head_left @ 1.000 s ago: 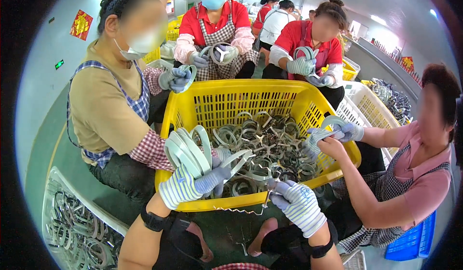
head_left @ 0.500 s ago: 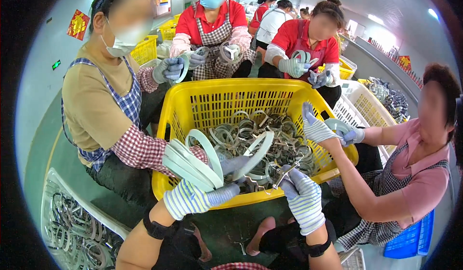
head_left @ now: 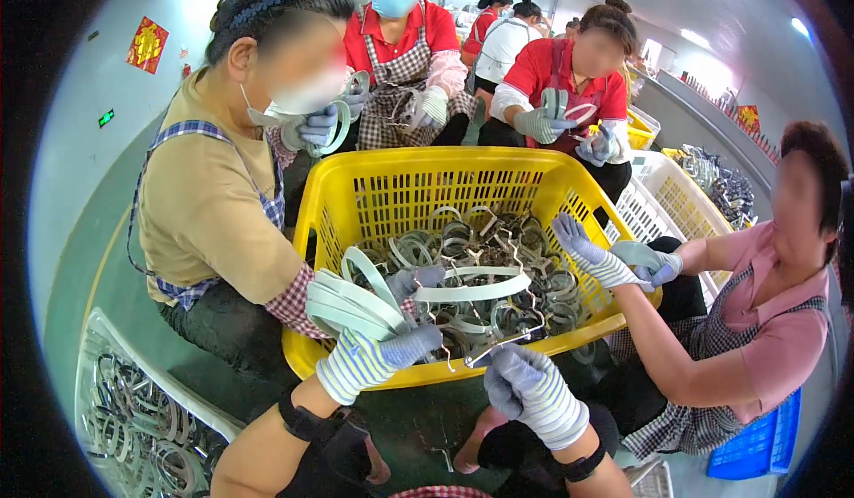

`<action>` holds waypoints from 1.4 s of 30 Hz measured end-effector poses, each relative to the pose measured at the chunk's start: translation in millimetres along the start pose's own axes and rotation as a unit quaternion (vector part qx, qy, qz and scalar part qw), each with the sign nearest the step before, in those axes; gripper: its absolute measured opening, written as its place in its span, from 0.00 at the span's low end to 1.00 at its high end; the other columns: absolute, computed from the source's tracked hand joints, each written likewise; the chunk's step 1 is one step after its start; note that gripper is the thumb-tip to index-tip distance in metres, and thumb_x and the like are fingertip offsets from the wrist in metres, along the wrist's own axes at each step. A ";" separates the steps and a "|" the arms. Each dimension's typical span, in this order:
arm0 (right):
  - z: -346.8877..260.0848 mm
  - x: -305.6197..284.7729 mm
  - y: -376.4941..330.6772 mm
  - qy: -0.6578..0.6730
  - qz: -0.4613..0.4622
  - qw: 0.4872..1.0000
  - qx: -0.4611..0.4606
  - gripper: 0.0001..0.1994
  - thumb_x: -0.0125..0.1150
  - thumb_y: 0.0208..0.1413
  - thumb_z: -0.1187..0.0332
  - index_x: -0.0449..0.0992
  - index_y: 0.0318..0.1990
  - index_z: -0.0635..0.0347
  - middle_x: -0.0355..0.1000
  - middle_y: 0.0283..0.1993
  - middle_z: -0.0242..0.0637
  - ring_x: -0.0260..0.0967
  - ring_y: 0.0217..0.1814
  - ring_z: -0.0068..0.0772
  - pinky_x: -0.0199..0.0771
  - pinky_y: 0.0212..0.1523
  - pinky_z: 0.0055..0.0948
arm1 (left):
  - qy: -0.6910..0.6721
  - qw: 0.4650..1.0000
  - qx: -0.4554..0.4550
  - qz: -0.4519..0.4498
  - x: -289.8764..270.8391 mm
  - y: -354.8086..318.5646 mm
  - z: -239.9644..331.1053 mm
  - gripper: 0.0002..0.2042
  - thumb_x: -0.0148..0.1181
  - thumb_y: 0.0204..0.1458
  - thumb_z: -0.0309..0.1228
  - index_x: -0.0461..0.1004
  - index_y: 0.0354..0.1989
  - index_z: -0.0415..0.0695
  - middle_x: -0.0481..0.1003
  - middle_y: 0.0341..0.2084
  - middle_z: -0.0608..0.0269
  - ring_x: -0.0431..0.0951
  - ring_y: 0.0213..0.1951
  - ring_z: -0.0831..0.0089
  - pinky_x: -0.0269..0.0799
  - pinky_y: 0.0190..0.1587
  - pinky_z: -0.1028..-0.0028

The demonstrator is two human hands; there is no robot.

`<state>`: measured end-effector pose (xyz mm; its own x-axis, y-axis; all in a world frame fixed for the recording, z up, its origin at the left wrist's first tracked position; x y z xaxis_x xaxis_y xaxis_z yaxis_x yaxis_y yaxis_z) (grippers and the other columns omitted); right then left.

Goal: Sorting and inspecting circular rubber gaskets from a central yellow basket into individual crates.

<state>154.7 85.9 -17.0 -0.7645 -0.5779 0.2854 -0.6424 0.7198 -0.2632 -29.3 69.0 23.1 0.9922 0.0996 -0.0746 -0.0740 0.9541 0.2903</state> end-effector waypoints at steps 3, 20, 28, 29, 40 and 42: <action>3.4 -2.3 3.4 0.109 0.032 0.993 -0.018 0.15 0.54 0.58 0.53 0.69 0.32 0.56 0.60 0.17 0.26 0.52 0.13 0.16 0.47 0.14 0.17 | 0.191 0.981 0.027 -0.028 17.3 -16.6 -0.2 0.29 0.63 0.44 0.32 0.63 0.57 0.41 0.70 0.44 0.57 0.68 0.36 0.78 0.67 0.37 0.77; 9.9 10.7 0.1 0.110 -0.078 0.990 0.036 0.24 0.50 0.58 0.49 0.73 0.41 0.66 0.55 0.16 0.24 0.51 0.13 0.19 0.50 0.16 0.20 | 0.075 0.991 -0.066 -0.092 14.4 -5.1 -3.8 0.50 0.74 0.30 0.44 0.52 0.62 0.35 0.67 0.48 0.54 0.71 0.45 0.72 0.64 0.51 0.72; 8.3 15.6 2.7 0.213 -0.129 0.968 0.001 0.22 0.47 0.59 0.48 0.71 0.40 0.60 0.55 0.17 0.23 0.49 0.14 0.16 0.49 0.15 0.17 | 0.127 0.991 0.031 0.010 16.6 -5.1 -14.3 0.27 0.73 0.34 0.38 0.71 0.43 0.40 0.71 0.31 0.67 0.68 0.27 0.82 0.66 0.29 0.81; 8.2 16.6 2.5 0.213 -0.129 0.969 0.001 0.22 0.47 0.59 0.48 0.71 0.40 0.60 0.55 0.17 0.23 0.49 0.14 0.16 0.49 0.15 0.17 | 0.153 0.987 0.050 0.007 16.6 -6.3 -15.3 0.24 0.72 0.35 0.37 0.72 0.40 0.39 0.71 0.31 0.67 0.67 0.27 0.83 0.66 0.29 0.80; 8.2 -14.4 8.7 0.114 0.137 0.980 -0.084 0.11 0.58 0.56 0.58 0.70 0.35 0.57 0.63 0.19 0.24 0.55 0.16 0.17 0.53 0.18 0.17 | 0.185 0.954 0.234 0.022 23.2 -2.3 8.2 0.29 0.69 0.33 0.28 0.68 0.50 0.39 0.72 0.38 0.58 0.72 0.27 0.73 0.69 0.30 0.75; 11.2 -5.8 10.4 0.212 0.037 0.976 -0.032 0.16 0.56 0.56 0.53 0.71 0.37 0.58 0.60 0.17 0.23 0.53 0.14 0.18 0.51 0.17 0.19 | 0.128 0.987 0.033 0.090 9.3 -5.2 -1.2 0.38 0.70 0.33 0.28 0.61 0.58 0.40 0.70 0.44 0.62 0.70 0.25 0.81 0.68 0.29 0.81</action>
<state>151.8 92.4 -31.8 -0.7093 -0.3212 0.6275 -0.5706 0.7843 -0.2436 -19.8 65.3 19.8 0.9052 0.3419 -0.2524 -0.2313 0.8946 0.3824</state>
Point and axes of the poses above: each hand's wrist, its own y-axis towards the middle knuckle, its own x-axis out of the palm, z = x × y, the point moved 7 cm from there along y, towards the middle knuckle
